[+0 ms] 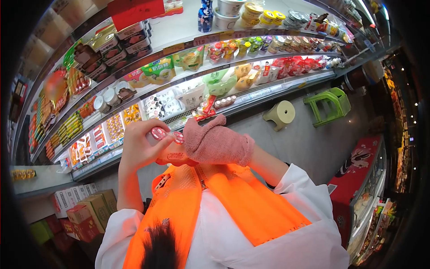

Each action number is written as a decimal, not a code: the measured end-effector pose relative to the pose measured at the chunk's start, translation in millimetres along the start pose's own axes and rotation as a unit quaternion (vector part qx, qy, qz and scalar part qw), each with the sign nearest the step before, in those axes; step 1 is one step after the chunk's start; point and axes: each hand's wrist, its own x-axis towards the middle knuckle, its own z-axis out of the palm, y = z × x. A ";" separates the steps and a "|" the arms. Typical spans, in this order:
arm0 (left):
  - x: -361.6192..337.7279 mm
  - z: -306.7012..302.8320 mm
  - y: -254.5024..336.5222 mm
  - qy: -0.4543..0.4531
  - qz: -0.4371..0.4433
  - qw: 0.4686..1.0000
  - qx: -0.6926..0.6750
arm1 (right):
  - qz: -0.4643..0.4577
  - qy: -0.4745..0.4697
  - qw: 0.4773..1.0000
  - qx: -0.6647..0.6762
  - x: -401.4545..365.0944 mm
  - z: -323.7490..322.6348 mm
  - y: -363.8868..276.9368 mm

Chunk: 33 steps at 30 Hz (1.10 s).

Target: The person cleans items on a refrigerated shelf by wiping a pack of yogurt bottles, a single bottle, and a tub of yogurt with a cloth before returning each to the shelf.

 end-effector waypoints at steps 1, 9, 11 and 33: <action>-0.9 1.2 -0.4 -0.011 0.000 1.000 0.007 | -0.004 0.037 0.999 0.010 2.7 2.5 -2.6; -19.6 14.0 -15.4 0.104 -0.068 0.988 -0.089 | 0.063 0.059 0.992 0.092 22.1 -6.7 1.8; -23.6 19.1 -19.6 0.167 -0.093 0.968 -0.163 | 0.145 0.052 0.978 0.139 19.7 -26.7 9.7; -4.4 57.1 -16.7 0.175 -0.118 0.886 -0.412 | 0.389 0.013 0.919 -0.062 48.4 14.5 19.4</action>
